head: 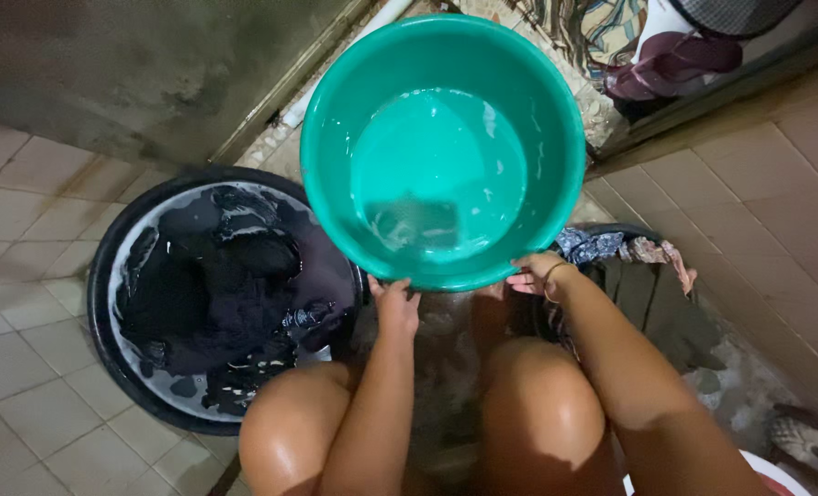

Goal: The person empties water from a basin onto the floor, then scrubs and wrings clothes by hand in soapy water inside a wash tub before placing them into the empty basin.

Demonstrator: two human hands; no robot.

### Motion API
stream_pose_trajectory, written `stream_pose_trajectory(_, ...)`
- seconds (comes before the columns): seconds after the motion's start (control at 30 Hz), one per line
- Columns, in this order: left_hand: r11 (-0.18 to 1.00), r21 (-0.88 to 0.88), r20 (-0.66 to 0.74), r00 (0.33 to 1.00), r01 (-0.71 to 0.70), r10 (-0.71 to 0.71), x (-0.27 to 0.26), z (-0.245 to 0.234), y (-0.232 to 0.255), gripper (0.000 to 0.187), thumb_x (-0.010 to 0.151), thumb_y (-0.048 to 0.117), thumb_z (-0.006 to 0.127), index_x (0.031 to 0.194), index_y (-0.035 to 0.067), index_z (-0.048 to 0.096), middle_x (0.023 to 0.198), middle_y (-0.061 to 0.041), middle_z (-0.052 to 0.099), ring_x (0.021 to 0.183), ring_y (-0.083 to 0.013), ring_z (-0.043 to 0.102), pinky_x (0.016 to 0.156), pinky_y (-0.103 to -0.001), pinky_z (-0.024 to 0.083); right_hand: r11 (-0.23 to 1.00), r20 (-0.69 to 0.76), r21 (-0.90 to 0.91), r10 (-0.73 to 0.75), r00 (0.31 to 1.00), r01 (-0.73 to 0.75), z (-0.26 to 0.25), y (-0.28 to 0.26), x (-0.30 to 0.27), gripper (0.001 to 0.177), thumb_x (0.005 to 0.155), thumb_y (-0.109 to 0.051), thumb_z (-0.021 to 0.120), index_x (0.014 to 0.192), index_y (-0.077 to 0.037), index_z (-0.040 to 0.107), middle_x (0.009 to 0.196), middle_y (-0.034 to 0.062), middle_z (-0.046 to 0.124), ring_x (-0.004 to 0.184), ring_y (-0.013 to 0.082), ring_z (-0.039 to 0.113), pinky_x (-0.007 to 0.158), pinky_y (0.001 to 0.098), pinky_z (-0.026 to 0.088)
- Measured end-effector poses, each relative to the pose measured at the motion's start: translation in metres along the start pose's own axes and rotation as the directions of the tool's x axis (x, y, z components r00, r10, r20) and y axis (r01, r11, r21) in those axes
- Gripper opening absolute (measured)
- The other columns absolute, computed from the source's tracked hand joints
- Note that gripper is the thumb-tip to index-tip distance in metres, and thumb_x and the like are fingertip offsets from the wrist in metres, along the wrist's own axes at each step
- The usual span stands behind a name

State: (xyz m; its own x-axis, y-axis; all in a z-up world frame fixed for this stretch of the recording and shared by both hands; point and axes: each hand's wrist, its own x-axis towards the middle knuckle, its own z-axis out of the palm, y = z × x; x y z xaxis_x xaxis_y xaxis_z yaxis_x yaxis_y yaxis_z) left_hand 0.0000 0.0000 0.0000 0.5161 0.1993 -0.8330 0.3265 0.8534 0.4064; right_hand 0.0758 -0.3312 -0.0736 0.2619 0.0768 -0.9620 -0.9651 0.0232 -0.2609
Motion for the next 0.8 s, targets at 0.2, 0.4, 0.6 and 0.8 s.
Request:
stream_pose_trajectory(0.2,1.0,-0.03,-0.085,0.996,0.005,-0.008,0.024,-0.026,-0.013,0.114,0.076,-0.008,0.061,0.164,0.035,0.002,0.167,-0.007,0.027,0.149,-0.0392,0.023,0.12,-0.064,0.021,0.999,0.013,0.029,0.02,1.0,-0.02,0.021,0.004,-0.017,0.033,0.088,-0.014,0.072,0.119,-0.009,0.061,0.118,0.0072,0.067,0.1,0.0255,0.068,0.087,0.0399,0.057)
stream_pose_trajectory(0.4,0.998,0.043,0.018,0.999,-0.052,0.051,0.014,-0.019,-0.01,0.107,0.081,-0.006,0.061,0.167,0.029,0.005,0.169,-0.011,0.017,0.151,-0.0288,0.024,0.123,-0.058,0.015,0.984,0.134,0.174,-0.06,0.989,0.036,0.022,0.012,-0.014,0.031,0.089,-0.014,0.07,0.117,-0.004,0.062,0.119,0.0117,0.069,0.101,0.0249,0.072,0.088,0.039,0.06)
stream_pose_trajectory(0.6,0.977,0.188,0.031,0.995,-0.101,0.097,-0.005,0.003,-0.009,0.095,0.081,0.007,0.063,0.164,0.027,0.021,0.163,-0.018,0.038,0.149,-0.0353,0.036,0.122,-0.051,0.02,0.964,-0.128,-0.207,-0.197,0.972,0.168,0.038,-0.001,-0.04,0.044,0.083,-0.02,0.079,0.121,-0.007,0.06,0.112,0.0081,0.066,0.098,0.0228,0.063,0.081,0.041,0.054)
stream_pose_trajectory(0.8,0.123,0.67,0.6,0.631,-0.732,0.491,-0.092,0.045,0.027,0.077,0.082,0.02,0.073,0.154,0.025,0.043,0.168,-0.021,0.024,0.154,-0.0406,0.026,0.121,-0.05,0.028,0.75,-0.098,-0.56,-0.482,0.87,0.353,0.055,-0.037,-0.094,0.068,0.083,-0.028,0.077,0.143,-0.009,0.052,0.125,0.0218,0.066,0.113,0.0362,0.065,0.092,0.047,0.053)
